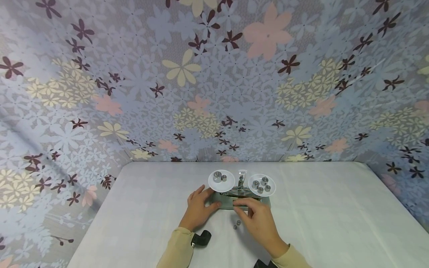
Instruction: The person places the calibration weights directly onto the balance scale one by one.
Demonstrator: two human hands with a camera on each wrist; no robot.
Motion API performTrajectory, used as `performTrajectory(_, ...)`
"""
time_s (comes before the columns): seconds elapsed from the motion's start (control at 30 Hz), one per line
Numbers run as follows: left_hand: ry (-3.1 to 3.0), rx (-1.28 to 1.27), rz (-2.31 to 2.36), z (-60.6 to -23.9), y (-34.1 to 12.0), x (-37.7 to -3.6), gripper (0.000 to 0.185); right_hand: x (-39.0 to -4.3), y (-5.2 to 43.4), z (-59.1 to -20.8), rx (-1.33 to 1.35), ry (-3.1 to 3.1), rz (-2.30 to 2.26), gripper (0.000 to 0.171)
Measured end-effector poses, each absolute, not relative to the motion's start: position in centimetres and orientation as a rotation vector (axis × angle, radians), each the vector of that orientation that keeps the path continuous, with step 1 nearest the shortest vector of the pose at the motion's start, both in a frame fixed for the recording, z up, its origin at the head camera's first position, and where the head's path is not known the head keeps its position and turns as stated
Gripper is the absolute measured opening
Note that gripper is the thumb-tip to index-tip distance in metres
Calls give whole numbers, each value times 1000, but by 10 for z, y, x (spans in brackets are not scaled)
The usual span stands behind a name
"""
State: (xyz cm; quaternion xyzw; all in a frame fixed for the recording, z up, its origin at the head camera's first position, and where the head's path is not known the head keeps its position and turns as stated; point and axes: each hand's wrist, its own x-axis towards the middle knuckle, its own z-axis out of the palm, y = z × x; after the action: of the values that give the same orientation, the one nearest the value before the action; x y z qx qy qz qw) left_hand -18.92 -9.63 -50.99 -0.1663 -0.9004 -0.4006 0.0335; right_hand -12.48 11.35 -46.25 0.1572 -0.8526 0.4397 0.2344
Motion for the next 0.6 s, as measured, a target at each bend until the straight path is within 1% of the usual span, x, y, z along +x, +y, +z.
performTrajectory(0.33,-2763,-519,-1217,-511,-96,-190,56,-118,117,-475,365,-2417,1258,20)
performTrajectory(0.6,-2756,-523,-1215,-510,-95,-189,54,-120,123,-490,334,-2441,1367,23)
